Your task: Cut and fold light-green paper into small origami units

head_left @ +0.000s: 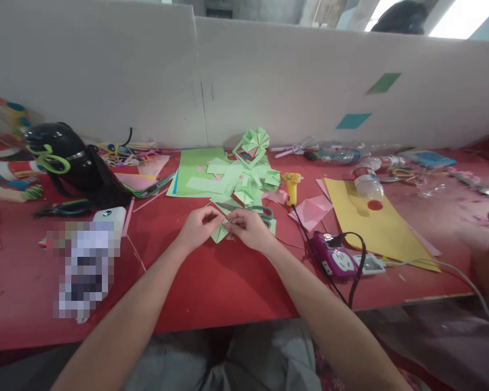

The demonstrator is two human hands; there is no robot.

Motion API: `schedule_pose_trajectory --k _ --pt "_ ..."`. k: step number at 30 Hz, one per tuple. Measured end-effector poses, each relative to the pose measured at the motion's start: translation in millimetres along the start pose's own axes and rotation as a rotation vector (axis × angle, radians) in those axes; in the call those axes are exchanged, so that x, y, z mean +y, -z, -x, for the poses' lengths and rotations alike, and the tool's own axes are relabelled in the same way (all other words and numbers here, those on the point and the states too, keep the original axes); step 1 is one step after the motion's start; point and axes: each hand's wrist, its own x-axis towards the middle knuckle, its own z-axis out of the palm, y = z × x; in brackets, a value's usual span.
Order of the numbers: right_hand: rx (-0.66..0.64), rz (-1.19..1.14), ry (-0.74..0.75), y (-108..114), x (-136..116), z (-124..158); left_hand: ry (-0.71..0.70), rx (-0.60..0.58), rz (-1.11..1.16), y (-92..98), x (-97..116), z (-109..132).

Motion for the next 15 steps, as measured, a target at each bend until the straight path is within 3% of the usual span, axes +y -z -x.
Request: schedule_pose_trajectory --k 6,7,9,10,12,15 --pt "-0.070 0.040 -0.021 3.5 -2.9 0.5 -0.028 0.040 0.036 2.6 -0.6 -0.7" --pt "-0.016 0.060 0.006 5.6 -4.0 -0.4 -0.011 0.027 0.089 3.7 -1.1 -1.7" --pt "0.219 0.025 0.075 10.4 -6.8 -2.5 0.059 0.028 0.205 6.8 -3.1 -4.4" --pt "0.369 -0.049 0.099 12.6 -8.3 -3.6 0.105 0.062 0.253 8.8 -4.8 -5.9" --pt "0.486 -0.219 0.078 15.1 -11.1 -4.8 0.173 0.187 0.271 14.1 -10.1 -8.8" --pt "0.338 -0.251 -0.002 12.8 -11.7 -3.6 0.132 0.352 0.035 24.9 -22.9 -12.7"
